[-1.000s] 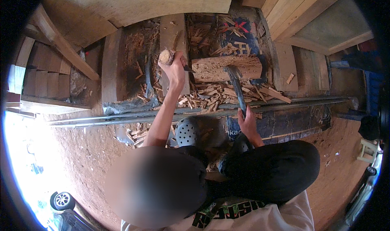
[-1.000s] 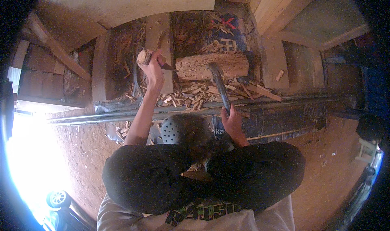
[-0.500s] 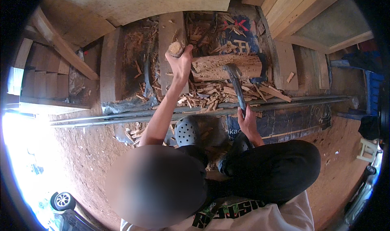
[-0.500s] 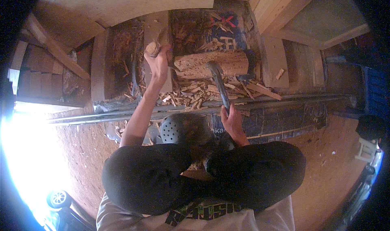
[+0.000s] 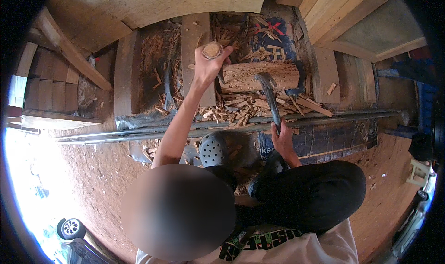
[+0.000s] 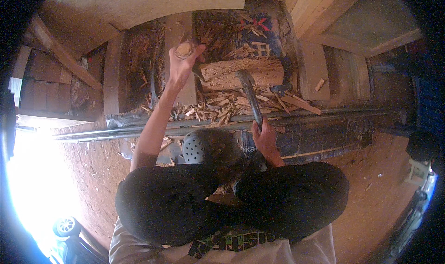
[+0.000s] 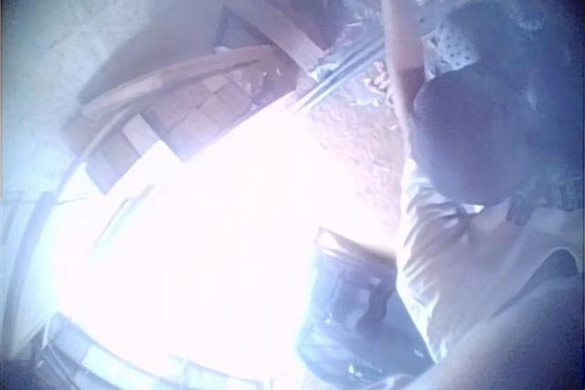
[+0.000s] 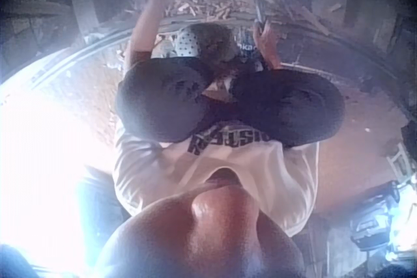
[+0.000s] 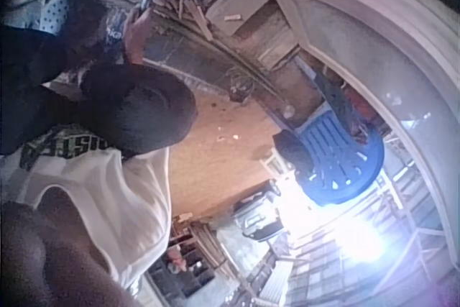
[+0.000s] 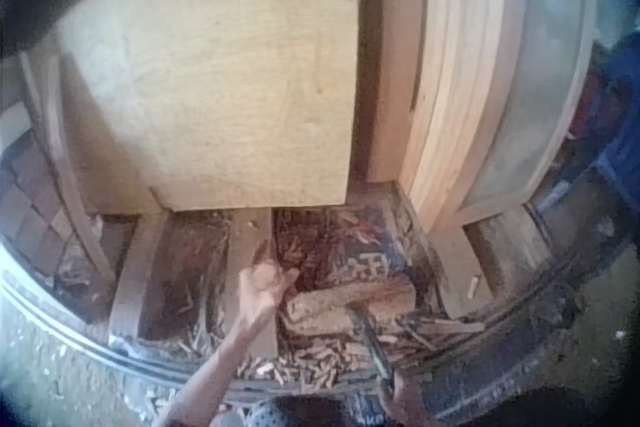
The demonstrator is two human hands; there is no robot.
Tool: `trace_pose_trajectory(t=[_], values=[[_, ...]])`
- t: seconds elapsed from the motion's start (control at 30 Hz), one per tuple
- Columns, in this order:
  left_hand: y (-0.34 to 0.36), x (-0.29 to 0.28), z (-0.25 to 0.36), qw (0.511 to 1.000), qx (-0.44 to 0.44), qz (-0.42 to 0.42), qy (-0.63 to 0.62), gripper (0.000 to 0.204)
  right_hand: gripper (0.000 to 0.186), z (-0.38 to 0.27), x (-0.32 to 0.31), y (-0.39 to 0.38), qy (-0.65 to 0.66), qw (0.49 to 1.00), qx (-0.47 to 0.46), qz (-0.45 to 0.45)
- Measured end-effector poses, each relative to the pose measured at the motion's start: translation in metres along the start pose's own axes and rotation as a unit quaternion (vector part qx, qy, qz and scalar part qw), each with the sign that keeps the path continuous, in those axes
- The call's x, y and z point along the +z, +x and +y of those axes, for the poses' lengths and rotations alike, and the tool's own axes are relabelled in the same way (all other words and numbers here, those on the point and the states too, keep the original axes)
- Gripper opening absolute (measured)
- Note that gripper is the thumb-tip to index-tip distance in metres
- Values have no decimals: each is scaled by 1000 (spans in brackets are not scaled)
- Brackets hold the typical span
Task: The person sits on the ground and uses a hammer and chisel to carve a small piece of wood. They repeatedly strike the chisel to remove wood chips, occasionally pausing to inspect the carved piece and adjust their grip.
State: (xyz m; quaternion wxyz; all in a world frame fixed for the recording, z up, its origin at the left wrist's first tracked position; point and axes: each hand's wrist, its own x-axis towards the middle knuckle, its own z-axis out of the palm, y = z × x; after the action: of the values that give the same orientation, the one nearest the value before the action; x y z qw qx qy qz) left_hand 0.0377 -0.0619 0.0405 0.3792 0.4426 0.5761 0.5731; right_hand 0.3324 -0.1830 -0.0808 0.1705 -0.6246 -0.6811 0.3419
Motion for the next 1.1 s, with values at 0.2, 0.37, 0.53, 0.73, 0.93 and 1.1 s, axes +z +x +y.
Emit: trace_pose_trajectory(t=[0.2,0.37,0.53,0.73,0.93,1.1], values=[[-1,5,-15,999,11,-6,-45,27,50,-19,-13,0,2,1000,4,5],[-10,10,-41,987,89,116,-61,28,46,-15,-18,9,-35,999,-26,-27],[-15,6,-46,991,65,99,-56,22,41,-4,-8,33,6,998,-56,38],[-17,14,-40,989,92,94,-65,23,33,-1,-53,72,251,943,132,-173],[-22,15,-37,994,-2,97,-52,22,28,-34,-91,86,291,906,123,-282],[-16,25,-35,983,90,155,-43,18,21,-78,-114,85,212,943,114,-230]])
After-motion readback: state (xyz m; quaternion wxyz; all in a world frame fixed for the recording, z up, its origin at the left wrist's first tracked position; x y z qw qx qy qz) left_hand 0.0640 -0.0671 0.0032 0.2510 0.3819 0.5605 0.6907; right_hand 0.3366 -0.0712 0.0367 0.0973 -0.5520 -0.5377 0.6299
